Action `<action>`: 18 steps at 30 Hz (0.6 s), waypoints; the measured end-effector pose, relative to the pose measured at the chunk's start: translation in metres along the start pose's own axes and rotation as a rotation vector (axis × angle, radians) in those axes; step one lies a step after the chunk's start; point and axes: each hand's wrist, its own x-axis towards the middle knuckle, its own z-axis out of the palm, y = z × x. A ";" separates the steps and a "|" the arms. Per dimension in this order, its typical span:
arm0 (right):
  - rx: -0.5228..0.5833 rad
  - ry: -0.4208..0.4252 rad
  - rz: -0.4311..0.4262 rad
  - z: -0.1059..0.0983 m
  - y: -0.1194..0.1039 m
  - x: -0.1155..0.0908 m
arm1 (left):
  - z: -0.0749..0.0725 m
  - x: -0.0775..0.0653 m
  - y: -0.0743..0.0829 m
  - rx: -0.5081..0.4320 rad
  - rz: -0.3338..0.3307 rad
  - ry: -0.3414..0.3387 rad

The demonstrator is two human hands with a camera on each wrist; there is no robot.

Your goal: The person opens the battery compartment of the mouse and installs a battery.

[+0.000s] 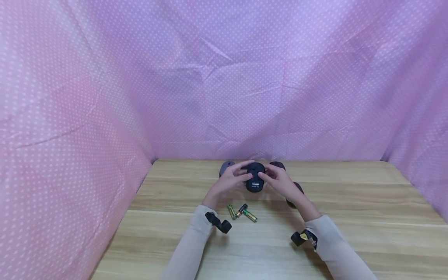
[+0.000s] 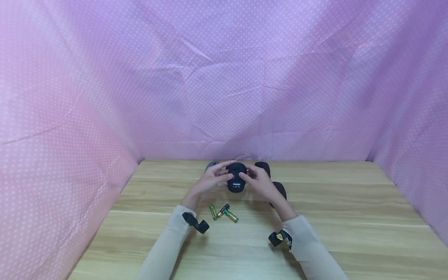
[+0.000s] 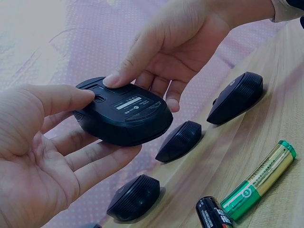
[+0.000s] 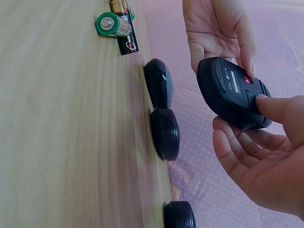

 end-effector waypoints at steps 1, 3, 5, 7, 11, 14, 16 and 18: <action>0.004 0.000 0.004 0.000 0.000 0.000 | 0.000 0.000 0.000 -0.002 0.001 -0.001; 0.004 -0.001 0.006 0.000 0.000 0.000 | 0.000 0.001 0.000 -0.004 0.004 -0.001; 0.008 0.001 0.009 -0.001 0.000 0.001 | -0.001 0.002 0.000 0.001 0.010 -0.004; 0.012 0.004 0.014 -0.001 0.000 0.001 | -0.002 0.002 0.000 0.010 0.013 -0.005; 0.028 0.006 0.030 0.000 0.000 0.002 | -0.002 0.003 0.000 0.009 0.011 -0.004; 0.042 0.002 0.047 -0.001 0.000 0.002 | -0.002 0.002 0.001 -0.007 0.004 -0.007; 0.054 0.000 0.059 -0.001 0.000 0.002 | -0.002 0.002 0.001 -0.010 0.004 -0.009; 0.067 -0.005 0.068 -0.001 0.001 0.002 | -0.002 0.002 0.001 -0.006 0.003 -0.011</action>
